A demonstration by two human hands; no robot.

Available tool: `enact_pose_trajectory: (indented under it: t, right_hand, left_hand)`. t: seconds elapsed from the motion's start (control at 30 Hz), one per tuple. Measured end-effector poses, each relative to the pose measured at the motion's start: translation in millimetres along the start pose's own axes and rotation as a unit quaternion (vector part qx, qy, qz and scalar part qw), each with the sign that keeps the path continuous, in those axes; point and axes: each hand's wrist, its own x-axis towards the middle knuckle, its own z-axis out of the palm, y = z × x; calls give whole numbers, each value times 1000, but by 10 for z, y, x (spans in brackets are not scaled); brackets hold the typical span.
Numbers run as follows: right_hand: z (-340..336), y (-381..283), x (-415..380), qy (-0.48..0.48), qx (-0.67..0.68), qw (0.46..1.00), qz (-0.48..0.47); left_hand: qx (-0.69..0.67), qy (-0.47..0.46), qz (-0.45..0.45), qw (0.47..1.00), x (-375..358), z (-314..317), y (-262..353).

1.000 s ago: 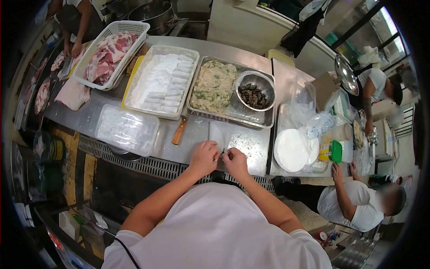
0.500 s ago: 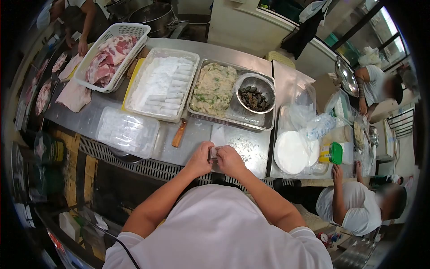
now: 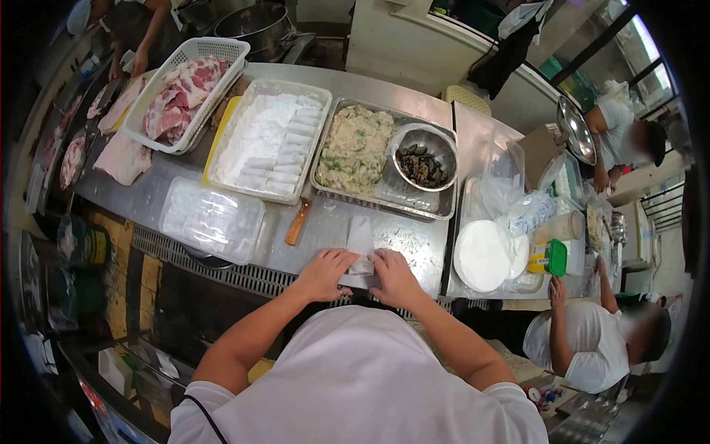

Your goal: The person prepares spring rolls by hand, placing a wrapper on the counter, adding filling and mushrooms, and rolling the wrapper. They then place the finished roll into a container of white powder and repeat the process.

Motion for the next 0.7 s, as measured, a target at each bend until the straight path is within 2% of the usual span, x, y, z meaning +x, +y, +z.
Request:
enact_pose_trajectory:
  t: [0.07,0.13,0.23,0.43,0.53,0.7]
  right_hand:
    - [70,9,-80,-32,-23,999,-9]
    - [238,74,-115,-51,-33,998,-31]
    - [450,125,-181,-13,-62,995,-73]
    - [546,149,-187,84,42,996,-10]
    - [526,134,-125,80,62,994,33]
    - [472,7,32,129,29,988,79]
  left_hand:
    - [20,-9,15,1000,-74,177,-33]
    - [22,22,32,999,-106,273,-15]
    - [2,64,46,997,-128,344,-9]
    - [-45,140,34,989,-68,414,-33]
    - [-40,156,14,987,32,393,5]
    - [-28,152,-59,986,233,372,35]
